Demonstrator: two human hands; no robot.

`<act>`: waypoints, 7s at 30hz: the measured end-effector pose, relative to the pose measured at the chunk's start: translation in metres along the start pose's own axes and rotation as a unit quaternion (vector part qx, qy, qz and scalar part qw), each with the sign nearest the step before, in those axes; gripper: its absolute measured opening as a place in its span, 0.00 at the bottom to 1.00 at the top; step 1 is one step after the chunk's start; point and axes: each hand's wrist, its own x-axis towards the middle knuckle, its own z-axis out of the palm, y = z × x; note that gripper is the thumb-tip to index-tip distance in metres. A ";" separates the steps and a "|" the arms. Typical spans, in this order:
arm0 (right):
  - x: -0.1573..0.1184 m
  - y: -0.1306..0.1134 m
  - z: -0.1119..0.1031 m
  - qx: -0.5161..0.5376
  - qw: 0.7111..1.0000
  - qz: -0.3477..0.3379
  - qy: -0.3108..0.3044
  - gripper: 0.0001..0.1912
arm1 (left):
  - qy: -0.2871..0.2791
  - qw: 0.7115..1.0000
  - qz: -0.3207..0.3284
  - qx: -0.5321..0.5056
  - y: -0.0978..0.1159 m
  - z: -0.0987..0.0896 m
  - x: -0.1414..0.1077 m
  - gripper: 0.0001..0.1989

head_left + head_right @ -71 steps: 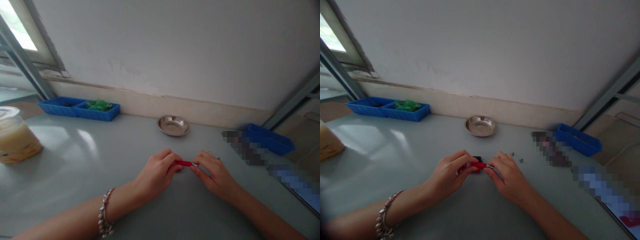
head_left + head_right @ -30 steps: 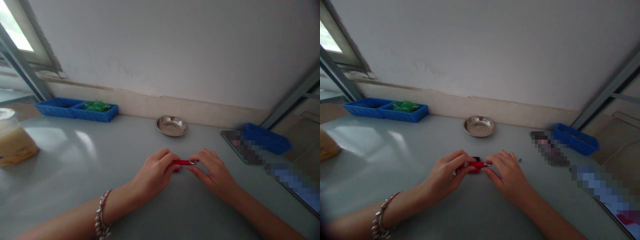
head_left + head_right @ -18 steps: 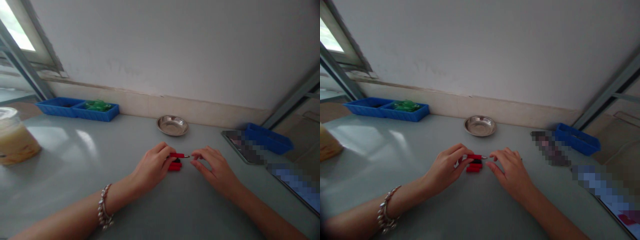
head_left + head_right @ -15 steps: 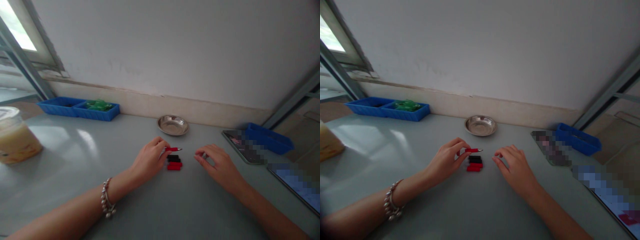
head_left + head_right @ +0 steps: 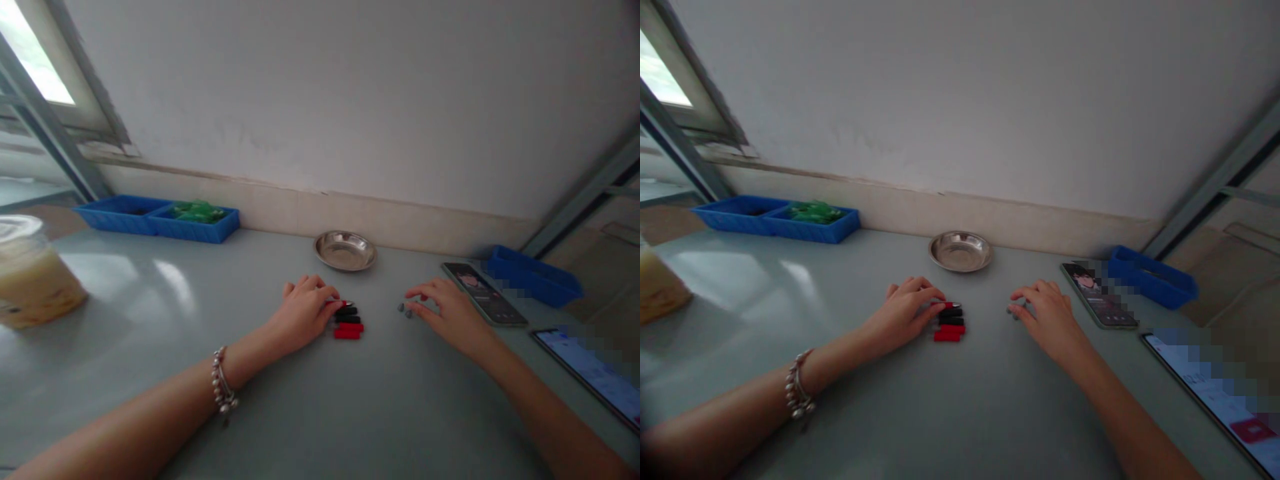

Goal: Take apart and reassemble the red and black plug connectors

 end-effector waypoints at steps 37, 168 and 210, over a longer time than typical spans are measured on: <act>-0.011 -0.057 0.003 0.442 0.895 0.017 -0.056 0.06 | 0.023 0.991 0.132 0.025 0.038 -0.016 -0.020 0.09; -0.003 0.009 0.013 -0.049 0.998 0.021 -0.044 0.04 | -0.046 0.983 0.151 0.098 0.030 -0.013 -0.014 0.09; -0.009 -0.054 0.013 0.425 0.904 0.035 -0.022 0.05 | 0.115 0.982 0.129 -0.075 0.032 -0.001 -0.019 0.10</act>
